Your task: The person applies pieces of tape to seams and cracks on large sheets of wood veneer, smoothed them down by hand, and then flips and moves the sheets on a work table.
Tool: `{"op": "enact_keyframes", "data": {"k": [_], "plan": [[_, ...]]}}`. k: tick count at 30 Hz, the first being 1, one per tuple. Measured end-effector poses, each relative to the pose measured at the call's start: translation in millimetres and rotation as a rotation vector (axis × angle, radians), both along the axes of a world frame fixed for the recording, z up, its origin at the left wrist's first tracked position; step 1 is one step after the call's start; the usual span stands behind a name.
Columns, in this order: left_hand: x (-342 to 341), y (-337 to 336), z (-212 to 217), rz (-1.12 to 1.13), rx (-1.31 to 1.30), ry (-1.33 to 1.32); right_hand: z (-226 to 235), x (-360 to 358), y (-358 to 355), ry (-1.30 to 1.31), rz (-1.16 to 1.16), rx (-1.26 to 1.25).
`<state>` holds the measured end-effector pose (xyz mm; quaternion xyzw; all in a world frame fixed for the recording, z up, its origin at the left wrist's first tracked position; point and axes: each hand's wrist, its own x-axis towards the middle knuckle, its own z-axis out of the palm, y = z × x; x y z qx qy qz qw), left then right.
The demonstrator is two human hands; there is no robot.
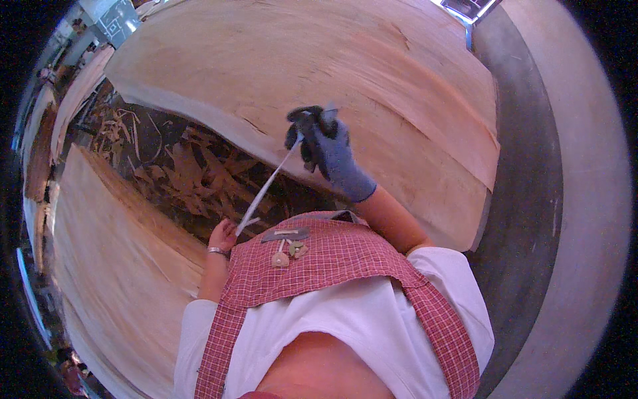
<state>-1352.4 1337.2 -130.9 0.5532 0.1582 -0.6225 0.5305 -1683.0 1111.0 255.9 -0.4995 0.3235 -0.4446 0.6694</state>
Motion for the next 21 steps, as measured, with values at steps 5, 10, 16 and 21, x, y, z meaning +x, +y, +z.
{"op": "enact_keyframes", "data": {"k": [5,10,16,21], "plan": [[32,-5,-19,-0.212,0.490,-0.545,2,24,9,0.151,0.205,-0.058],[62,-42,-14,-0.188,0.367,-0.770,18,38,20,0.026,0.190,-0.103],[102,-98,22,-0.241,0.215,-0.664,9,62,10,0.157,0.588,-0.303],[113,-209,81,-0.125,-0.208,-0.781,18,134,52,0.155,0.818,-0.419]]}}
